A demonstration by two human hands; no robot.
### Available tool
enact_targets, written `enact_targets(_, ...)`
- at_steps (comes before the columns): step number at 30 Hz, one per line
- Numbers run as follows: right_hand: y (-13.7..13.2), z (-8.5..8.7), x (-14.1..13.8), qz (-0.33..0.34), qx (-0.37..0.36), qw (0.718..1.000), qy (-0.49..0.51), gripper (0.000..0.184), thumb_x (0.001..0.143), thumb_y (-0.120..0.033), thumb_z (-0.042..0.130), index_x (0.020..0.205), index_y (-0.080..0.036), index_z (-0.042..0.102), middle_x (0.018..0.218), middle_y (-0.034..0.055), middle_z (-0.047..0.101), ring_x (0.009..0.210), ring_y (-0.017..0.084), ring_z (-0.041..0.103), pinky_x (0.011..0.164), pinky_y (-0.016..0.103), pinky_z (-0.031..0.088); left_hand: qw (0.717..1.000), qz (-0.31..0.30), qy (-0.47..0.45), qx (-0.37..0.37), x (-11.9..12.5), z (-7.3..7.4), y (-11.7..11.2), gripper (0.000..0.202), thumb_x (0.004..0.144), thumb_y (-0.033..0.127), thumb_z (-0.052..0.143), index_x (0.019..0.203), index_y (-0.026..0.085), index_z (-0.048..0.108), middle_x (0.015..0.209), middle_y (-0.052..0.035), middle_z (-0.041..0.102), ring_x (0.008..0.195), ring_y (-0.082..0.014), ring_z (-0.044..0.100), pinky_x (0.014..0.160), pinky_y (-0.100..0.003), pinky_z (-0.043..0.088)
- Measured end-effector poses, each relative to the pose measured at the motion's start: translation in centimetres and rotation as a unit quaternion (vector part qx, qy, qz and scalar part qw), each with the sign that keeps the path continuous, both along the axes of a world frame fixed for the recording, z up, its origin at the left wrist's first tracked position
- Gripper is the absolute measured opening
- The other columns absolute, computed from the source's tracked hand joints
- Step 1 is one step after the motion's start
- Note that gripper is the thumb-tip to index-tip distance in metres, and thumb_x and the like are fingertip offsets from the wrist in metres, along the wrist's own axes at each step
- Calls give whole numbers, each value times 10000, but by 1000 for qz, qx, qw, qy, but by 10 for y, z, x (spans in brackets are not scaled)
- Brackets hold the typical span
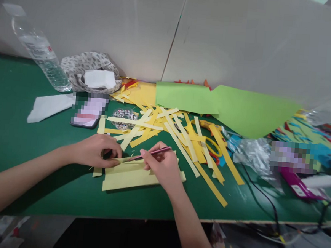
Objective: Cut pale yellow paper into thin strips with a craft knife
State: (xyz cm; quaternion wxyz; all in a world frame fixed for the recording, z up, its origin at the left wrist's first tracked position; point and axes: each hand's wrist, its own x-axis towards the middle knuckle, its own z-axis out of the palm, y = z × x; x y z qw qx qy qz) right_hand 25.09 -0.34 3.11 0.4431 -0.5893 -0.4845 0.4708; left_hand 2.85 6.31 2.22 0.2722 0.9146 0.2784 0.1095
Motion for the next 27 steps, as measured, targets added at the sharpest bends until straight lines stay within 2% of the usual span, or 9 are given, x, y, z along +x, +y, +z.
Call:
enact_targets(11, 2, -1, 36, -66, 30, 997, 4, 355, 630, -380, 823, 623, -179, 531, 499, -32, 590, 421, 83, 547, 440, 190, 445, 1000, -12, -5, -9, -2, -2, 2, 186, 793, 325, 600, 920, 233, 700, 713, 28, 656, 647, -100, 569, 584, -214, 373)
enact_targets(19, 2, -7, 61, -98, 45, 994, 12, 341, 604, -356, 843, 622, -174, 554, 492, -37, 595, 411, 78, 552, 440, 174, 467, 1000, -5, 15, -24, -3, 3, 1, 177, 796, 327, 596, 910, 236, 697, 723, 28, 653, 641, -97, 563, 561, -204, 360)
enact_targets(27, 3, -6, 68, -100, 52, 993, 45, 338, 582, -345, 857, 604, -179, 563, 496, -37, 599, 404, 85, 551, 417, 186, 473, 999, 1, 21, -25, -3, 1, 2, 205, 800, 359, 594, 935, 244, 698, 734, 27, 651, 647, -99, 565, 578, -207, 371)
